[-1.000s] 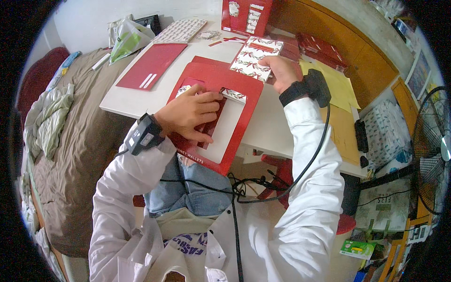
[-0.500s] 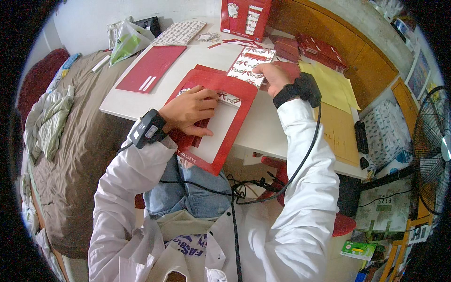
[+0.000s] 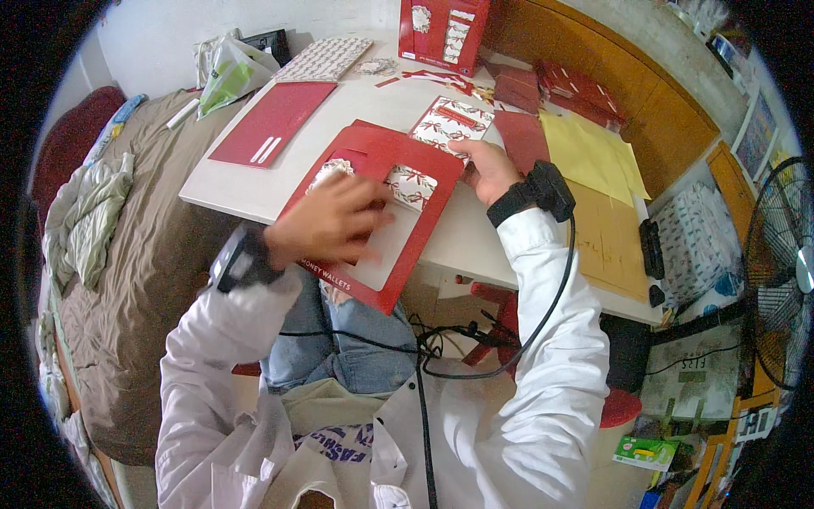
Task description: Assembling red money wallets and inserting greeting cards into folders on a desk.
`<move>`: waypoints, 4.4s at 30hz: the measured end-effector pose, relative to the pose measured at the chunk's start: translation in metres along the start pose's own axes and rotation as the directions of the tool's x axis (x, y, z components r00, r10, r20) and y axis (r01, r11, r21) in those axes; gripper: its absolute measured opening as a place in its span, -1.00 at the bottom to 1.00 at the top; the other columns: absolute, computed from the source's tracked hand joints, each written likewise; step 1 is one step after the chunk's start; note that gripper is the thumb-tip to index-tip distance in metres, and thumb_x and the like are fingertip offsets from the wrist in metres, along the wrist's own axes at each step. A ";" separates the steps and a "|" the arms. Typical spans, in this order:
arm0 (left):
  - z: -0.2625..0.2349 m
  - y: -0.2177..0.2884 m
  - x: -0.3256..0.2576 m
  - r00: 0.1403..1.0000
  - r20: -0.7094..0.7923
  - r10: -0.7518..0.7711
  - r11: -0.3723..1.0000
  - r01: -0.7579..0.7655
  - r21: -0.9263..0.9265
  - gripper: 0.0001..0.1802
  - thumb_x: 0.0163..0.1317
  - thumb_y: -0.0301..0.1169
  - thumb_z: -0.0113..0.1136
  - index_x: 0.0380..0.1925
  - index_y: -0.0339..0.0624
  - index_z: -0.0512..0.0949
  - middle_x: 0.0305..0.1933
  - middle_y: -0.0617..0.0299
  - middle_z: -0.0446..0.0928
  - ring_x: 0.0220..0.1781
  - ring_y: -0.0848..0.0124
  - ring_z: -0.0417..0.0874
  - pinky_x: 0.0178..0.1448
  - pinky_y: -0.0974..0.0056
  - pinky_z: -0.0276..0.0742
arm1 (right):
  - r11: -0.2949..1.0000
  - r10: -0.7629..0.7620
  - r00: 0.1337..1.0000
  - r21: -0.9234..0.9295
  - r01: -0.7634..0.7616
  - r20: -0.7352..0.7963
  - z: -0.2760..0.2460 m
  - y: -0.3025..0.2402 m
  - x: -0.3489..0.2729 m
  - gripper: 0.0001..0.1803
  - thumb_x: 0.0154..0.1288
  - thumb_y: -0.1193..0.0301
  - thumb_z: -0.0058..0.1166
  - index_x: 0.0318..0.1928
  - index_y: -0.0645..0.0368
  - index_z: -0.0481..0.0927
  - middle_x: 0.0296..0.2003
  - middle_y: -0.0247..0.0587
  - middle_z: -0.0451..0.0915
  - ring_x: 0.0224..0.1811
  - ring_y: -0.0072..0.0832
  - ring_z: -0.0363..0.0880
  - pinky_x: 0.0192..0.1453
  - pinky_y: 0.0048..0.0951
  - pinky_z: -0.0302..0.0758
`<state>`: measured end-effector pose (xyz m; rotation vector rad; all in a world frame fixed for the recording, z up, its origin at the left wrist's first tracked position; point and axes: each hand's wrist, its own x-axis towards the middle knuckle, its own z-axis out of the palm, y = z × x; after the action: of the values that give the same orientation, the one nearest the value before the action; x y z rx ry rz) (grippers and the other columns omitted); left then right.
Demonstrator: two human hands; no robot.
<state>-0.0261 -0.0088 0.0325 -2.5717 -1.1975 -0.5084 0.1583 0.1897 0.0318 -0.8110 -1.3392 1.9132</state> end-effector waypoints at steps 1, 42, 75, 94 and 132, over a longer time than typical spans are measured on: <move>-0.003 0.010 -0.001 1.000 0.001 0.000 1.000 0.000 0.004 -0.40 -0.11 0.06 0.24 -0.15 -0.12 0.46 0.08 0.11 0.34 0.09 0.23 0.37 0.07 0.12 0.29 | 1.000 -0.009 1.000 0.020 0.009 -0.021 0.000 -0.001 -0.001 -0.65 0.08 0.50 0.10 -0.06 0.15 0.46 -0.16 -0.28 0.53 -0.10 -0.43 0.49 -0.01 -0.37 0.42; -0.043 -0.030 0.021 0.580 -0.767 -0.273 0.926 0.374 -0.047 -0.10 0.03 0.00 0.25 0.26 -0.26 0.10 0.31 -0.11 0.08 0.28 -0.03 0.17 0.26 -0.02 0.12 | 0.383 -0.844 0.453 -0.267 0.884 0.288 0.083 -0.095 -0.064 -0.68 0.25 0.17 0.08 -0.20 0.19 0.50 -0.26 -0.29 0.58 -0.26 -0.62 0.51 -0.16 -0.57 0.40; -0.001 -0.051 0.002 0.402 -0.624 -0.670 0.741 0.310 -0.595 0.37 -0.32 -0.07 0.54 0.30 -0.31 -0.28 0.18 -0.11 0.02 0.31 0.10 0.08 0.35 0.07 0.07 | -0.056 -0.721 0.403 -0.626 0.778 0.564 0.095 -0.119 -0.078 -0.56 -0.02 0.42 0.25 -0.08 0.23 0.46 -0.17 -0.04 0.54 -0.12 -0.27 0.57 -0.02 -0.37 0.45; 0.003 -0.045 -0.001 0.363 -0.690 -0.626 0.779 0.253 -0.574 0.38 -0.35 -0.09 0.56 0.28 -0.35 -0.27 0.18 -0.12 0.02 0.30 0.09 0.11 0.34 0.09 0.11 | -0.586 -0.379 0.369 -0.529 0.614 0.848 0.091 -0.132 -0.104 -0.78 0.15 0.29 0.05 -0.43 0.17 0.65 0.09 -0.23 0.40 0.11 -0.24 0.32 0.12 -0.22 0.29; 0.030 -0.041 -0.020 0.250 -0.696 -0.673 0.740 0.210 -0.639 -0.21 -0.23 -0.47 0.49 -0.04 -0.22 0.16 -0.17 0.20 0.33 -0.21 0.42 0.34 -0.10 0.32 0.31 | -0.380 -0.392 0.371 -0.515 0.768 0.842 0.067 -0.083 -0.113 -0.74 -0.10 0.72 0.08 -0.31 0.25 0.56 0.22 -0.07 0.24 0.18 -0.22 0.33 0.18 -0.30 0.34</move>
<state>-0.0639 0.0145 0.0007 -1.4570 -1.3842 -2.2020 0.1857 0.0840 0.1428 0.0329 -2.5268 -0.1639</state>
